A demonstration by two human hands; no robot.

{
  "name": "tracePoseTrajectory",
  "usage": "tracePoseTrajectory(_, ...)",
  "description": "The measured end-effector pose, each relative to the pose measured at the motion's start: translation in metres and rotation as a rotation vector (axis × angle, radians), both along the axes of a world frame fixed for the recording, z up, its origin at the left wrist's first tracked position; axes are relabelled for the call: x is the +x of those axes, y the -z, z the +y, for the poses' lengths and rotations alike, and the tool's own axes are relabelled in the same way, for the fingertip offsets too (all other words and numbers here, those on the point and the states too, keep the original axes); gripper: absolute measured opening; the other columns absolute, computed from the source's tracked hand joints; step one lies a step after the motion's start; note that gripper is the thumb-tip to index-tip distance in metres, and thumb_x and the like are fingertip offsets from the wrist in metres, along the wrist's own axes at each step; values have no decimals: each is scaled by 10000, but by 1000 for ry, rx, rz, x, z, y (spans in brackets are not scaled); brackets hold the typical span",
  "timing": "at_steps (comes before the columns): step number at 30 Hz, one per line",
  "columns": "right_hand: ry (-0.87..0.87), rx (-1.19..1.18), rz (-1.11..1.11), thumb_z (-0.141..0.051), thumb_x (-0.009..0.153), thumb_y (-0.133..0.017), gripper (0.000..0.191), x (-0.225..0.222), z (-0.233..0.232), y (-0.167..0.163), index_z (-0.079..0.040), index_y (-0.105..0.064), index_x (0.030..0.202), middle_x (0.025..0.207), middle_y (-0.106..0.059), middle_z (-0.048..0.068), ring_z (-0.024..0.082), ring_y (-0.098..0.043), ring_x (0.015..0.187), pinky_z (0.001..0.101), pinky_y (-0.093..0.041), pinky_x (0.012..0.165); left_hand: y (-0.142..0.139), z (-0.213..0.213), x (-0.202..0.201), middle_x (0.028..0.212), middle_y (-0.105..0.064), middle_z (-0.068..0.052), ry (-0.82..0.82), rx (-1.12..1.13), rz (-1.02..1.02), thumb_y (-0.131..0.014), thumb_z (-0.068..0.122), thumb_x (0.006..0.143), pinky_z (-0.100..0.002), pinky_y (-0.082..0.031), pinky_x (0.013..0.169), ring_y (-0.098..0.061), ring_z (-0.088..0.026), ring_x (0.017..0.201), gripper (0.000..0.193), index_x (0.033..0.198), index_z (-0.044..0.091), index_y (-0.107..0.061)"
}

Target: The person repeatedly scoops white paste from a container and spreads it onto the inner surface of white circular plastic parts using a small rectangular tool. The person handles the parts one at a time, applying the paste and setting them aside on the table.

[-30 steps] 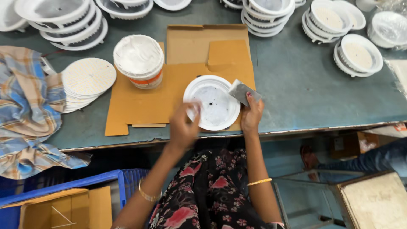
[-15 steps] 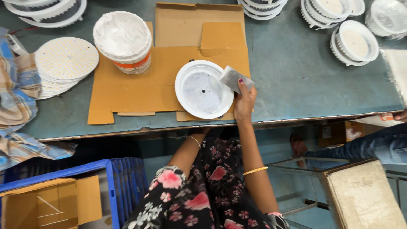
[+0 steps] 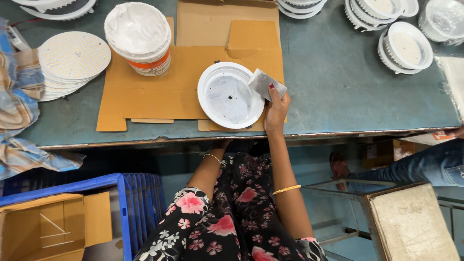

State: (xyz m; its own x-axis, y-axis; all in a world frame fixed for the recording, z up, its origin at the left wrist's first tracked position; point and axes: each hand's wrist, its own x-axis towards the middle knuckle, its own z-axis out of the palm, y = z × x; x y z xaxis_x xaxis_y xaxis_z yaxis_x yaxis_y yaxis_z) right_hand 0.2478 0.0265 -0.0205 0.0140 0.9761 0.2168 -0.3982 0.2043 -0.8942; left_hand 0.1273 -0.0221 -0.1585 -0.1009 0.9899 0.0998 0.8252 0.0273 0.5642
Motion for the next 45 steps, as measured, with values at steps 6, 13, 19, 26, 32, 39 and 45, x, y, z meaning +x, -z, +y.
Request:
tracePoseTrajectory(6, -1, 0, 11, -202, 1032, -612, 267, -1, 0, 0, 44, -636, 1133, 1104, -683, 92, 148, -639, 1039, 346, -513, 990, 5, -3, -1, 1388, -585, -250, -2, -10, -7, -611, 465, 932, -538, -398, 1076, -539, -435, 1300, 602, 1344, 27, -574)
tracePoseTrajectory(13, -1, 10, 19, -174, 1031, -613, 247, 0, 2, 1, 48, -647, 1133, 1096, -684, 75, 134, -634, 1021, 335, -517, 968, 5, -3, -1, 1393, -600, -230, -18, -17, -13, -583, 477, 945, -531, -408, 1086, -551, -420, 1306, 588, 1349, 50, -581)
tracePoseTrajectory(19, 7, 4, 17, -172, 1033, -607, 242, -1, 3, 2, 51, -651, 1117, 1081, -692, 74, 128, -640, 1002, 326, -521, 951, 6, -5, 0, 1397, -613, -212, -19, -23, -16, -560, 488, 957, -524, -417, 1094, -562, -407, 1312, 577, 1353, 70, -587)
tracePoseTrajectory(26, -3, 24, 15, -176, 1042, -607, 236, -2, 3, 1, 47, -653, 1107, 1074, -686, 73, 125, -631, 997, 325, -519, 940, 4, -4, -1, 1401, -628, -191, -33, -34, -19, -533, 501, 970, -517, -426, 1103, -574, -392, 1318, 567, 1358, 92, -594)
tracePoseTrajectory(32, -3, 16, -16, -182, 1045, -597, 239, -2, -1, -2, 43, -652, 1109, 1076, -682, 67, 118, -627, 998, 321, -518, 933, 1, -6, -2, 1405, -641, -174, -34, -48, -21, -509, 512, 982, -510, -435, 1111, -585, -380, 1324, 559, 1362, 112, -601)
tracePoseTrajectory(39, 4, 5, -3, -176, 1039, -607, 238, -3, 1, -1, 46, -647, 1117, 1085, -691, 74, 127, -636, 1008, 323, -522, 945, 7, -4, -2, 1409, -656, -153, -41, -56, -26, -482, 525, 995, -503, -445, 1121, -597, -365, 1330, 553, 1367, 135, -608)
tracePoseTrajectory(45, 7, -3, 2, -181, 1036, -610, 254, -3, 1, -1, 50, -648, 1134, 1099, -696, 82, 133, -640, 1016, 323, -520, 944, 23, -13, 5, 1413, -669, -135, -4, -111, -57, -459, 536, 1007, -496, -453, 1129, -607, -352, 1335, 550, 1371, 154, -614)
